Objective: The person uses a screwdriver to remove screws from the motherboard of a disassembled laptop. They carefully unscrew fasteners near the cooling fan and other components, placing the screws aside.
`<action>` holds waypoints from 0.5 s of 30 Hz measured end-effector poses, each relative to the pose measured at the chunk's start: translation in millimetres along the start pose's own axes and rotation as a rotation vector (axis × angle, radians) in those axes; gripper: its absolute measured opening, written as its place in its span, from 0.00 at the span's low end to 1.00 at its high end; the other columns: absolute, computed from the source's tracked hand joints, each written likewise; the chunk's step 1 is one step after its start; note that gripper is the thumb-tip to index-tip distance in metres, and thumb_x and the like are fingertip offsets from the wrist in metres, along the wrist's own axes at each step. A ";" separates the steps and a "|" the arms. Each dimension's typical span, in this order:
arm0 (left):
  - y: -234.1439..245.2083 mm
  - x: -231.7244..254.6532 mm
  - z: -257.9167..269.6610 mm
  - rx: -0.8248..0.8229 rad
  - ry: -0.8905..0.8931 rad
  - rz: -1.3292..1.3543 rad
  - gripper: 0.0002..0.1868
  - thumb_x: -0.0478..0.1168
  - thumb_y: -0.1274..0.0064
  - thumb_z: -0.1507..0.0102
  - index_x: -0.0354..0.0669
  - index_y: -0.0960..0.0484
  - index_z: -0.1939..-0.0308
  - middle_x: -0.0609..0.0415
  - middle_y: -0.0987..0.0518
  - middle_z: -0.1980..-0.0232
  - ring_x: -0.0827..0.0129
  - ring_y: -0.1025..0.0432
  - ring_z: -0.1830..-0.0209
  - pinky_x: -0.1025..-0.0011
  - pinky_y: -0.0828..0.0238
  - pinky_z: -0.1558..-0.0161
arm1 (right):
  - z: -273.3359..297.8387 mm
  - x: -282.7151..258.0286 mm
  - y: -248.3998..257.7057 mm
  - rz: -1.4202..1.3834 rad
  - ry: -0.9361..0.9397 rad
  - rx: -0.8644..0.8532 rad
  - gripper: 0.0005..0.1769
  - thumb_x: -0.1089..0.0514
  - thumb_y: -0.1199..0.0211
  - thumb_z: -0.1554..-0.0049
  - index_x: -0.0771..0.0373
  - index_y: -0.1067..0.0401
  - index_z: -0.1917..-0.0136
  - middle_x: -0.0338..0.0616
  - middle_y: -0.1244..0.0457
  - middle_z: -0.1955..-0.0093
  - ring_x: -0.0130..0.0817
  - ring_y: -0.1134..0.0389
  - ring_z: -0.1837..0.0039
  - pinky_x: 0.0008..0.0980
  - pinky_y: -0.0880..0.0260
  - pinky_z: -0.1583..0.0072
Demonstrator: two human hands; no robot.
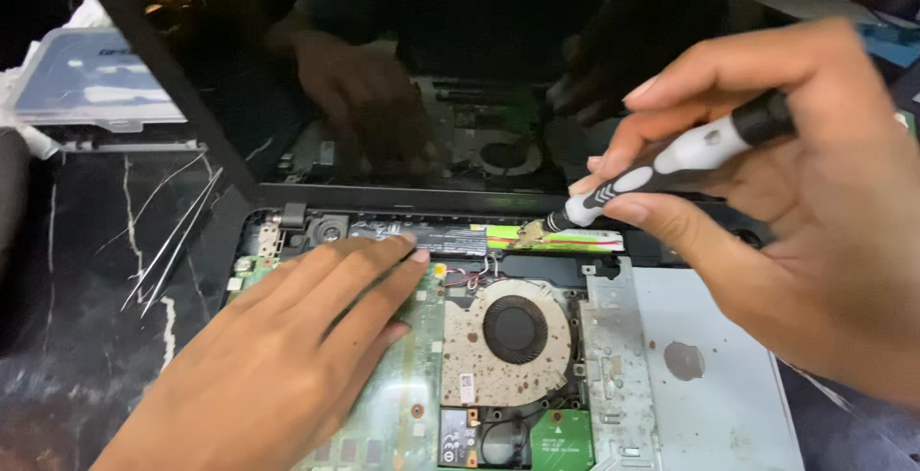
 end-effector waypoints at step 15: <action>-1.3 5.0 0.9 -0.041 -0.035 -0.147 0.25 0.44 0.47 0.21 0.30 0.21 0.26 0.39 0.20 0.31 0.45 0.25 0.34 0.49 0.24 0.38 | -28.1 -62.8 -73.7 0.030 0.034 -0.019 0.30 0.72 0.30 0.37 0.69 0.41 0.28 0.54 0.29 0.43 0.42 0.14 0.39 0.38 0.08 0.34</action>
Point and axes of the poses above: each hand's wrist, its own z-axis away from the middle knuckle, its own y-axis out of the back of the hand, x = y × z, the point moved 7 cm from there along -z, towards the middle knuckle
